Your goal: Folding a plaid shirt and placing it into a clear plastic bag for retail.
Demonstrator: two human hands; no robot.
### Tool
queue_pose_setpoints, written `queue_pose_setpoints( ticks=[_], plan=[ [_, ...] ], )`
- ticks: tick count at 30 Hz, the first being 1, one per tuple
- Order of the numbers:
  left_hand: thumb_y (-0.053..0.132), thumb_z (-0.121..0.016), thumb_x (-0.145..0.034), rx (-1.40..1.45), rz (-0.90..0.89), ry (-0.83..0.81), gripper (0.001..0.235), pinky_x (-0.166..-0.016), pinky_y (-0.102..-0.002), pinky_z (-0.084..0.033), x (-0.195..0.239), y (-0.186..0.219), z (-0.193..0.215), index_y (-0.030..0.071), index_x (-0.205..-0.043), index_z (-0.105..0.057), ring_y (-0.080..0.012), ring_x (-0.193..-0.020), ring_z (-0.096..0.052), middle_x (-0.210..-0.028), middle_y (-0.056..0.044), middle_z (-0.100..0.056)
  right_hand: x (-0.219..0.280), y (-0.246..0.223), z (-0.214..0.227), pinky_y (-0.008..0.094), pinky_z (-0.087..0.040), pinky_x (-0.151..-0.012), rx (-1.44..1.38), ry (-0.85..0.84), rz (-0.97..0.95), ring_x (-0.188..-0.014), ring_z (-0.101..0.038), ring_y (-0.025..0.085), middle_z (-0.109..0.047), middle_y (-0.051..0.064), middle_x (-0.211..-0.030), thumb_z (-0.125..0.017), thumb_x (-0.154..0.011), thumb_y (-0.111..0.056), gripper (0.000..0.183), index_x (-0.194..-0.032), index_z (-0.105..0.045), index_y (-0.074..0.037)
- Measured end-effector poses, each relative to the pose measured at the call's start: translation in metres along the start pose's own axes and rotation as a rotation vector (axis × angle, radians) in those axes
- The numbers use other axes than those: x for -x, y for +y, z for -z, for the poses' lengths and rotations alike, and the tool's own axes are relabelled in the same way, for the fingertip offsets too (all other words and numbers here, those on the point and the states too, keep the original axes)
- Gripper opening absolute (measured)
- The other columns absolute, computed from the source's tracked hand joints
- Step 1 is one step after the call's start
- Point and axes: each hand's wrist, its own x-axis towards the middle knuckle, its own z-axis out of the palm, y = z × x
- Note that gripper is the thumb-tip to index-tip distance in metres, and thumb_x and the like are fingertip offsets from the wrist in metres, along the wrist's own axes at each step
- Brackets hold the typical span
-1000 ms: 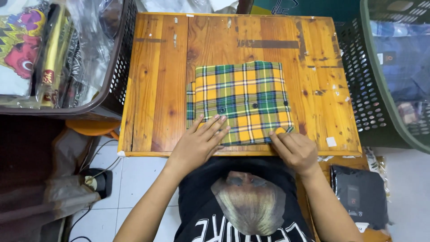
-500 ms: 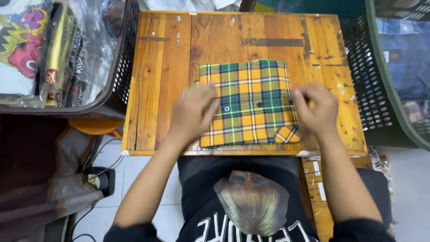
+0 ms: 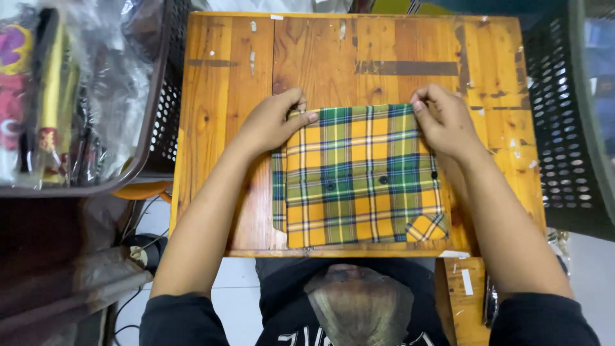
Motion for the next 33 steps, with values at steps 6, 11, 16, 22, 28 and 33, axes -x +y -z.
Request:
queue_pose_setpoints(
  ticks=[6,11,16,22,28,33],
  plan=[
    [0.02,-0.062,-0.078,-0.025,0.025,0.147,0.011,-0.062,-0.041,-0.043,-0.006,-0.028,-0.02,0.011,-0.079,-0.056,-0.0328,-0.07,-0.058,-0.064,-0.006,-0.055,0.007,0.011,-0.006,0.034,-0.026,-0.081,0.251,-0.091,-0.067,-0.076,-0.058,0.025,-0.059,0.003,-0.068,-0.048,-0.092,-0.023,0.011,-0.092,-0.055,-0.015],
    [0.022,-0.062,-0.08,-0.174,0.013,0.235,0.013,-0.06,-0.038,-0.044,-0.005,-0.03,-0.02,0.013,-0.078,-0.053,-0.0277,-0.066,-0.057,-0.06,-0.004,-0.054,0.002,-0.008,-0.005,0.035,-0.026,-0.079,0.373,-0.125,-0.061,-0.083,-0.055,0.023,-0.058,0.002,-0.081,-0.043,-0.093,-0.021,0.02,-0.109,-0.055,-0.017],
    [0.024,-0.066,-0.078,-0.271,-0.046,0.35,0.022,-0.056,-0.036,-0.044,-0.005,-0.037,-0.027,0.011,-0.071,-0.05,-0.0268,-0.06,-0.057,-0.052,-0.004,-0.052,0.005,-0.006,-0.007,0.035,-0.026,-0.074,0.406,-0.133,-0.037,-0.086,-0.043,0.024,-0.044,0.004,-0.088,-0.041,-0.092,-0.019,0.026,-0.114,-0.053,-0.019],
    [0.032,-0.06,-0.082,-0.678,-0.305,0.6,0.023,-0.074,-0.031,-0.041,-0.006,-0.041,-0.034,0.015,-0.069,-0.053,-0.0163,-0.075,-0.055,-0.052,-0.002,-0.048,0.008,-0.006,-0.004,0.035,-0.028,-0.081,0.488,0.02,0.07,-0.095,-0.043,0.026,-0.047,0.006,-0.096,-0.046,-0.092,-0.017,0.024,-0.112,-0.058,-0.015],
    [0.02,-0.053,-0.082,-0.584,-0.446,0.723,0.016,-0.076,-0.035,-0.043,0.007,0.031,-0.044,0.005,-0.085,-0.059,-0.0239,-0.081,-0.055,-0.075,-0.01,-0.057,0.003,-0.075,-0.001,0.04,-0.043,-0.081,-0.525,0.003,0.043,-0.088,-0.057,0.033,-0.061,0.019,-0.094,-0.044,-0.083,-0.008,0.024,-0.098,-0.06,0.002],
    [0.042,-0.047,-0.08,-0.551,-0.164,0.118,0.066,-0.103,-0.048,-0.016,0.022,0.046,-0.069,-0.013,-0.117,-0.042,-0.0421,-0.119,-0.033,-0.122,-0.031,-0.041,-0.007,-0.063,-0.011,0.048,-0.007,-0.108,-0.239,0.219,-0.355,-0.129,-0.003,0.042,-0.002,0.029,-0.137,-0.039,-0.092,-0.01,0.043,-0.133,-0.031,0.0]
  ],
)
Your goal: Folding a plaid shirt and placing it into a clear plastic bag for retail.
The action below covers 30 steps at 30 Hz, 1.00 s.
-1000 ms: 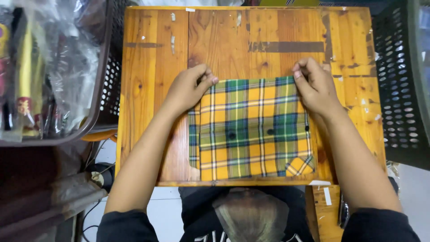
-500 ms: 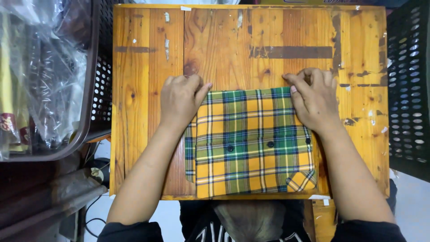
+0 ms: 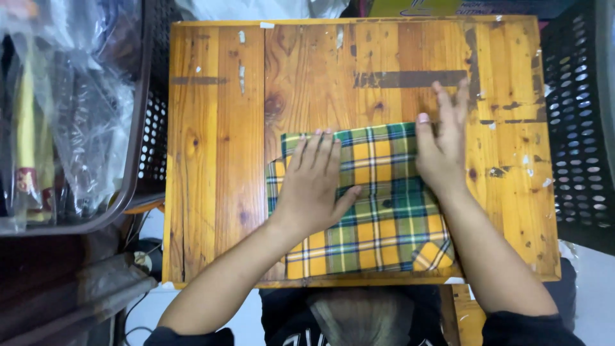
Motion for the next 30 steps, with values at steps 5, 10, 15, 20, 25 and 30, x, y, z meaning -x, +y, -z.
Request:
queue_pose_setpoints(
  ticks=[5,10,15,20,25,30],
  plan=[
    [0.052,-0.045,-0.077,0.074,0.099,-0.073,0.078,-0.103,-0.052,-0.009,-0.003,-0.009,0.003,-0.01,-0.124,-0.035,-0.0413,-0.123,-0.027,-0.129,-0.028,-0.034,0.003,-0.001,0.003,0.044,-0.015,-0.106,0.029,-0.21,0.344,-0.129,-0.019,0.032,-0.025,0.016,-0.136,-0.036,-0.089,-0.026,0.042,-0.125,-0.042,-0.006],
    [0.047,-0.046,-0.08,0.174,0.203,-0.126,0.069,-0.101,-0.056,-0.008,-0.007,-0.025,0.002,-0.002,-0.128,-0.035,-0.0372,-0.127,-0.025,-0.134,-0.02,-0.033,0.014,0.003,-0.015,0.052,-0.019,-0.101,0.465,-0.486,0.566,-0.124,-0.027,0.043,-0.036,0.022,-0.131,-0.044,-0.084,-0.039,0.046,-0.123,-0.048,-0.015],
    [0.048,-0.05,-0.08,0.19,0.146,0.072,0.065,-0.1,-0.055,-0.018,-0.002,-0.03,-0.015,0.003,-0.127,-0.04,-0.0341,-0.125,-0.031,-0.131,-0.016,-0.039,0.022,0.007,-0.017,0.052,-0.026,-0.096,0.595,-0.19,0.852,-0.119,-0.036,0.045,-0.038,0.026,-0.13,-0.05,-0.082,-0.033,0.049,-0.126,-0.047,-0.01],
    [0.035,-0.046,-0.085,0.333,0.093,0.198,0.055,-0.105,-0.057,-0.007,0.017,-0.023,0.003,0.009,-0.132,-0.035,-0.034,-0.133,-0.018,-0.141,-0.015,-0.024,0.062,-0.03,-0.005,0.047,-0.022,-0.102,0.638,-0.302,0.948,-0.121,-0.04,0.032,-0.046,0.014,-0.128,-0.047,-0.079,-0.037,0.043,-0.116,-0.054,-0.016],
    [0.032,-0.045,-0.082,0.148,0.047,0.194,0.059,-0.105,-0.057,-0.006,0.065,0.012,0.01,0.007,-0.133,-0.029,-0.0331,-0.132,-0.019,-0.14,-0.017,-0.024,0.092,-0.037,0.008,0.046,-0.003,-0.108,0.671,-0.423,0.761,-0.132,-0.02,0.026,-0.037,0.007,-0.136,-0.038,-0.082,-0.047,0.046,-0.113,-0.055,-0.018],
    [0.049,-0.038,-0.084,0.137,-0.058,0.174,0.066,-0.105,-0.052,-0.01,0.089,0.008,-0.004,0.005,-0.134,-0.029,-0.0364,-0.13,-0.021,-0.138,-0.022,-0.026,0.107,-0.008,0.006,0.053,-0.008,-0.104,0.673,-0.357,0.673,-0.128,-0.027,0.039,-0.035,0.02,-0.137,-0.04,-0.077,-0.057,0.063,-0.125,-0.047,-0.018]
  ],
)
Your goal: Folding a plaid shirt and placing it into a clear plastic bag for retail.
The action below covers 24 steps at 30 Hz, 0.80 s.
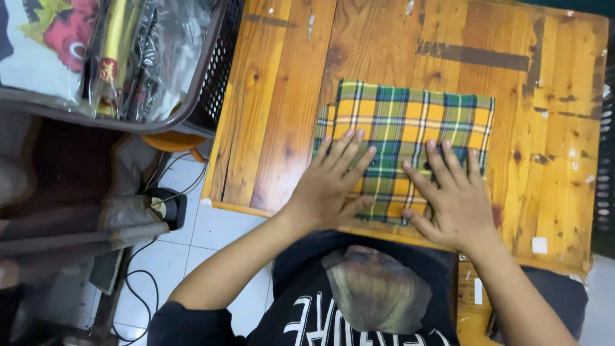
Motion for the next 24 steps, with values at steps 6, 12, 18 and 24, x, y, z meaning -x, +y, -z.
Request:
queue_pose_setpoints(
  ticks=[6,12,18,24],
  plan=[
    [0.045,-0.037,-0.081,0.202,-0.067,-0.037,0.062,-0.107,-0.046,-0.01,0.027,-0.012,0.025,0.011,-0.133,-0.034,-0.0286,-0.131,-0.024,-0.141,-0.012,-0.026,0.014,-0.003,0.005,0.049,-0.012,-0.104,-0.016,0.074,0.076,-0.128,-0.027,0.037,-0.031,0.021,-0.139,-0.045,-0.077,-0.051,0.061,-0.127,-0.046,-0.016],
    [0.023,-0.067,-0.075,0.062,-0.233,0.254,0.028,-0.075,-0.042,-0.046,0.057,-0.013,0.003,0.011,-0.1,-0.061,-0.0331,-0.093,-0.055,-0.105,-0.012,-0.056,0.018,-0.018,0.001,0.043,-0.026,-0.102,-0.052,0.149,0.192,-0.123,-0.036,0.034,-0.041,0.016,-0.132,-0.055,-0.072,-0.046,0.062,-0.124,-0.048,-0.014],
    [0.01,-0.046,-0.085,-0.391,-0.528,0.311,0.02,-0.064,-0.034,-0.05,0.049,-0.005,0.006,-0.002,-0.092,-0.06,-0.0294,-0.074,-0.058,-0.082,-0.018,-0.058,0.008,-0.036,0.001,0.041,-0.033,-0.098,-0.063,0.175,0.239,-0.118,-0.042,0.034,-0.046,0.017,-0.127,-0.059,-0.07,-0.043,0.064,-0.121,-0.049,-0.006],
    [0.008,-0.045,-0.085,-0.431,-0.536,0.446,0.019,-0.064,-0.032,-0.049,0.026,0.02,0.032,-0.001,-0.085,-0.062,-0.0259,-0.069,-0.058,-0.077,-0.015,-0.057,-0.009,-0.06,-0.011,0.038,-0.042,-0.088,0.142,0.453,0.236,-0.103,-0.055,0.032,-0.056,0.016,-0.114,-0.06,-0.071,-0.043,0.061,-0.118,-0.053,-0.006]
  ],
)
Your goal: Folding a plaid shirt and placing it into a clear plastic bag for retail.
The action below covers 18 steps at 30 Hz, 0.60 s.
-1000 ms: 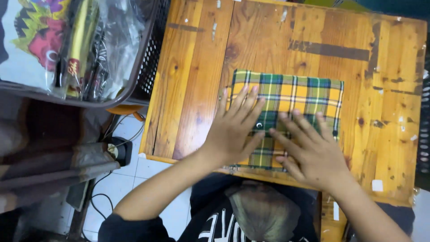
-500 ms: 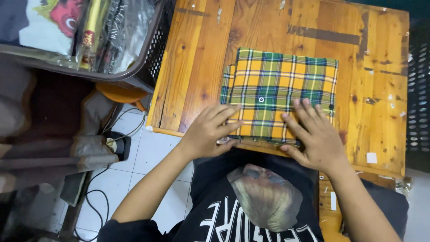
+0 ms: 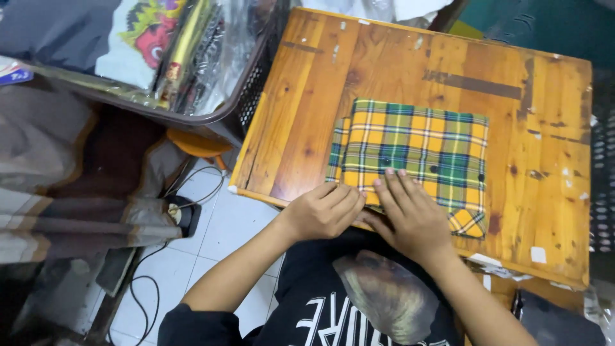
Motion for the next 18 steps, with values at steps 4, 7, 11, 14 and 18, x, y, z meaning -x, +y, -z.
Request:
queue_pose_setpoints(
  ticks=[4,7,11,14,18],
  plan=[
    [0.009,-0.044,-0.086,0.012,0.008,0.014,0.02,-0.064,-0.031,-0.049,-0.005,0.005,0.003,0.001,-0.083,-0.062,-0.0236,-0.067,-0.057,-0.074,-0.013,-0.057,0.009,0.001,-0.013,0.035,-0.045,-0.086,0.157,0.054,0.005,-0.097,-0.059,0.026,-0.06,0.009,-0.11,-0.05,-0.08,-0.034,0.042,-0.116,-0.057,-0.012],
    [0.01,-0.042,-0.088,0.107,0.062,0.03,0.022,-0.066,-0.03,-0.05,0.0,0.002,0.008,0.002,-0.085,-0.063,-0.0225,-0.069,-0.058,-0.077,-0.011,-0.058,0.009,0.002,-0.006,0.035,-0.047,-0.083,0.138,0.039,0.035,-0.095,-0.059,0.027,-0.061,0.006,-0.107,-0.048,-0.082,-0.027,0.033,-0.111,-0.06,-0.015],
    [0.031,-0.068,-0.063,0.364,0.339,-0.117,0.063,-0.093,-0.043,-0.038,0.01,-0.008,0.011,0.0,-0.115,-0.05,-0.0329,-0.105,-0.051,-0.115,-0.018,-0.052,0.014,0.006,0.003,0.034,-0.045,-0.083,0.006,0.007,0.005,-0.096,-0.059,0.027,-0.061,0.005,-0.108,-0.045,-0.08,-0.015,0.033,-0.11,-0.06,-0.014],
    [0.016,-0.059,-0.061,0.48,0.513,-0.186,0.069,-0.099,-0.045,-0.03,0.017,-0.012,0.012,-0.004,-0.124,-0.039,-0.0361,-0.116,-0.042,-0.127,-0.023,-0.041,0.012,0.006,0.013,0.033,-0.046,-0.083,-0.059,0.026,-0.038,-0.095,-0.06,0.026,-0.062,0.003,-0.107,-0.045,-0.079,-0.01,0.034,-0.109,-0.061,-0.014],
    [0.0,-0.049,-0.07,0.416,0.724,-0.21,0.065,-0.101,-0.044,-0.025,0.03,-0.015,-0.005,-0.01,-0.13,-0.027,-0.0406,-0.121,-0.033,-0.132,-0.032,-0.029,0.018,0.005,0.028,0.031,-0.046,-0.082,-0.183,0.033,-0.11,-0.093,-0.06,0.023,-0.063,0.002,-0.104,-0.043,-0.08,-0.01,0.032,-0.104,-0.064,-0.014]
  ],
)
